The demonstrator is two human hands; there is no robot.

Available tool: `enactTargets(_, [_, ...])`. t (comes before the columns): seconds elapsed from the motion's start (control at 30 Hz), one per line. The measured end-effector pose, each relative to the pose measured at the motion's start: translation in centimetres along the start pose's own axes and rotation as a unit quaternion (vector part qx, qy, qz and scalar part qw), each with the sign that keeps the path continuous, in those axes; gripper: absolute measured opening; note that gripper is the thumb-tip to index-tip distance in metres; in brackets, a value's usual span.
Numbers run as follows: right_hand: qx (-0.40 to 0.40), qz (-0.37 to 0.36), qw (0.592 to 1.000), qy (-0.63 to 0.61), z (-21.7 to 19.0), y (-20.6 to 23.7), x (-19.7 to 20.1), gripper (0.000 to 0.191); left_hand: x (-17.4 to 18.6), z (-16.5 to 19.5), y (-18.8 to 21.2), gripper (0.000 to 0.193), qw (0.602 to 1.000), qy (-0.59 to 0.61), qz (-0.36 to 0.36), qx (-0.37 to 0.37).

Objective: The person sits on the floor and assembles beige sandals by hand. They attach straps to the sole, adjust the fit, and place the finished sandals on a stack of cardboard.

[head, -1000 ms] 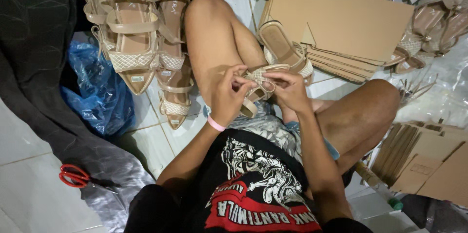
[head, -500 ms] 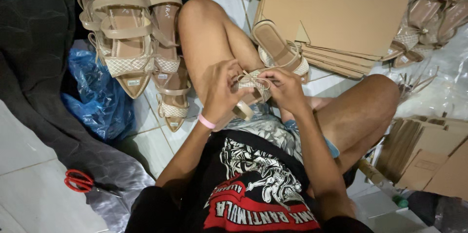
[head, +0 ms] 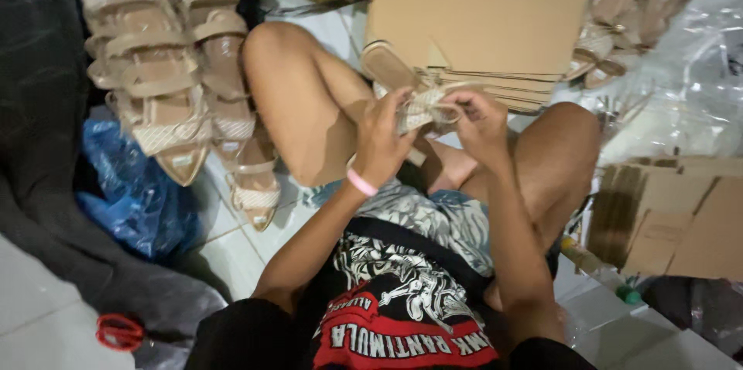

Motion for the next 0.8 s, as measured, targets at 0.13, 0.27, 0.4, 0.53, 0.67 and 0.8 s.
enactTargets(0.13, [-0.006,0.034,0.996,-0.082,1.8,-2.9,5.2,0.009,-5.6,-0.3,-4.2,0.065,0.999,0.027,0.01,-0.038])
enactTargets(0.27, [0.004,0.078,0.993,-0.088,4.3,-5.6,7.7,0.008,-10.4,-1.5,-7.4,0.061,0.999,0.043,0.003,-0.014])
enactTargets(0.4, [-0.015,0.112,0.986,-0.123,6.4,-7.4,8.5,0.01,-13.9,-2.9,-8.9,0.064,0.999,0.04,0.011,0.012])
enactTargets(0.53, [-0.024,0.111,0.981,-0.158,7.1,-8.1,10.3,0.012,-16.8,-4.4,-10.0,0.063,0.977,0.198,-0.026,0.069])
enactTargets(0.67, [-0.101,0.116,0.978,-0.144,8.4,-7.9,11.5,0.009,-18.1,-5.2,-9.9,0.042,0.961,0.218,-0.057,0.162])
enactTargets(0.8, [-0.069,0.107,0.98,-0.155,9.1,-6.8,12.1,0.009,-14.9,-3.5,-6.6,0.044,0.999,0.038,-0.022,0.007])
Point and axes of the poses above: each hand's wrist, its own y-axis away from the middle knuckle, its own x-axis out of the back of the hand, z = x × y, the point moved 3 cm from there along -y, towards the middle knuckle, and after that the axes turned 7 degrees about -x, right-handed, at the moved point
